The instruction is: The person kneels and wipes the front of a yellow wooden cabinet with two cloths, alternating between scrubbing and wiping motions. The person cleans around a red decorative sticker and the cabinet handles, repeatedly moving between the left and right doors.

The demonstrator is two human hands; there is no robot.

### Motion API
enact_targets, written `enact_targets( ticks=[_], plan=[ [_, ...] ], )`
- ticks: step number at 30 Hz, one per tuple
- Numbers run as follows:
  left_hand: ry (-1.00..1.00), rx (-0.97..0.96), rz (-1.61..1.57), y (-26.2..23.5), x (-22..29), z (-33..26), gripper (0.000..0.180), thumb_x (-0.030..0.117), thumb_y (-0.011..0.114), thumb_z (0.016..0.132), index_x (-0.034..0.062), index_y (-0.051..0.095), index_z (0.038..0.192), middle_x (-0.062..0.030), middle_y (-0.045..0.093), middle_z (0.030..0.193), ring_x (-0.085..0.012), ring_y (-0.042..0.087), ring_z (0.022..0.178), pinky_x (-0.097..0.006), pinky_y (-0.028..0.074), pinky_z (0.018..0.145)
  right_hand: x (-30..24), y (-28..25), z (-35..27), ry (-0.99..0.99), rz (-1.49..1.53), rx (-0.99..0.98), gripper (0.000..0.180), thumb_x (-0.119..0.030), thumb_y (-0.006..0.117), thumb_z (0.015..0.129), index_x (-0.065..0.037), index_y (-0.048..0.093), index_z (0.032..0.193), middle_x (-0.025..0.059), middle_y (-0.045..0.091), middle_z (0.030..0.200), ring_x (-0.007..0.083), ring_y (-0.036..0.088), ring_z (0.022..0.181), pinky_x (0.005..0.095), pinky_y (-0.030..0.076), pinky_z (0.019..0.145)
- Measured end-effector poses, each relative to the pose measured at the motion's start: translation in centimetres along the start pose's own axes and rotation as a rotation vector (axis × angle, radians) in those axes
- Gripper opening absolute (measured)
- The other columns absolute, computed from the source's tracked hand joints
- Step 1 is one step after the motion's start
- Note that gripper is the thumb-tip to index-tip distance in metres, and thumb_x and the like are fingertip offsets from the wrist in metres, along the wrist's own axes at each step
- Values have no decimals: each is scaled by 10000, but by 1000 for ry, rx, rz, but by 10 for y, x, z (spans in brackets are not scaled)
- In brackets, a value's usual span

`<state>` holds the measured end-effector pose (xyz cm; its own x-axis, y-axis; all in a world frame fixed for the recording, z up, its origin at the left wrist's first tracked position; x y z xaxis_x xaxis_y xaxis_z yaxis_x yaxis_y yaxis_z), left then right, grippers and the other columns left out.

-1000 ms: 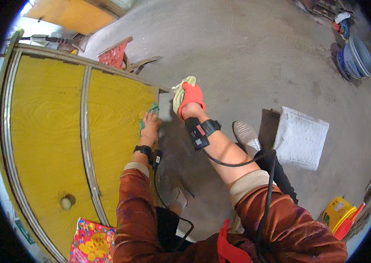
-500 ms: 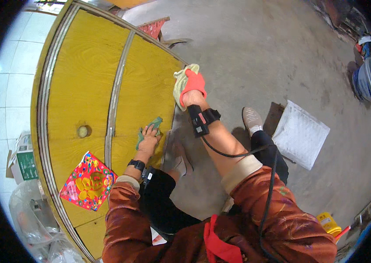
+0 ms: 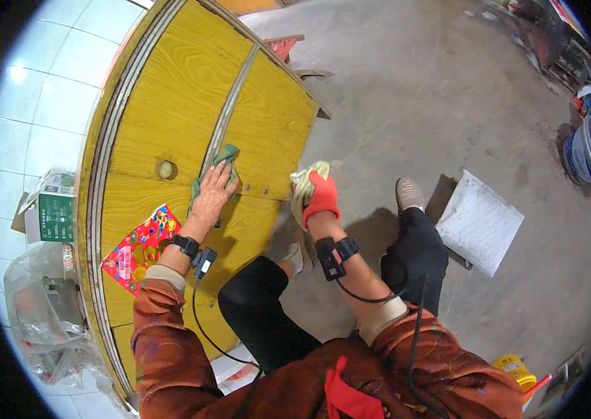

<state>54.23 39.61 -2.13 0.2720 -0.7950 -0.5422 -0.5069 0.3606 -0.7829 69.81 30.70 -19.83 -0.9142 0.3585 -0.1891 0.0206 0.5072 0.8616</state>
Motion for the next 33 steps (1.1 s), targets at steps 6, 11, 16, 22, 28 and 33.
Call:
enact_targets(
  ticks=[6, 11, 16, 22, 28, 33],
  plan=[
    [63, -102, -141, 33, 5, 19, 672, -113, 631, 709, 131, 541, 1328, -158, 320, 1539, -344, 201, 1481, -500, 190, 1209, 7, -35, 1, 38, 4, 185, 330, -262, 623, 902, -84, 552, 1170, 109, 630, 990, 270, 629, 798, 393, 532, 683],
    [62, -133, -115, 49, 22, 40, 595, -40, 663, 722, 138, 571, 1283, -174, 353, 1516, -346, 206, 1479, -490, 166, 1213, -15, -33, 15, -17, 62, 225, 318, -219, 635, 893, -78, 551, 1165, 108, 629, 1006, 278, 635, 812, 407, 544, 692],
    [74, -159, -228, 58, 30, 68, 533, -25, 694, 697, 152, 629, 1195, -162, 408, 1472, -352, 232, 1466, -488, 184, 1201, -21, -36, 24, -7, 17, 288, 258, -180, 606, 924, -74, 549, 1152, 116, 626, 992, 276, 636, 792, 405, 553, 669],
    [45, -190, -428, 57, 10, 99, 552, -57, 705, 664, 141, 639, 1175, -158, 464, 1414, -365, 301, 1432, -498, 228, 1180, -17, -41, 28, 43, 65, 294, 203, -161, 578, 956, -74, 547, 1137, 109, 627, 981, 267, 635, 778, 390, 551, 659],
    [20, 158, -97, 44, -9, 160, 532, -45, 591, 776, 149, 602, 1272, -177, 422, 1469, -350, 259, 1463, -506, 209, 1186, -31, -50, 40, 3, 62, 299, 188, -152, 561, 961, -65, 546, 1127, 106, 626, 989, 254, 632, 823, 379, 548, 695],
    [-3, 221, -211, 61, -8, 217, 429, 54, 596, 821, 152, 607, 1239, -169, 392, 1489, -335, 240, 1469, -497, 208, 1188, -41, -53, 56, -13, 38, 244, 242, -151, 548, 963, -62, 541, 1188, 109, 631, 1023, 273, 639, 875, 392, 546, 731]
  ],
)
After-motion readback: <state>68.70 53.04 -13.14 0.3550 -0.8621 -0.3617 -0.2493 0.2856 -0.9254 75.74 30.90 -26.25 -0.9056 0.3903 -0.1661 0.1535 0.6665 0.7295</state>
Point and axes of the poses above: each hand's wrist, its own z-axis towards the middle knuckle, its own y-axis out of the palm, x = y × z, the point moved 7 cm from there along z, towards the middle knuckle
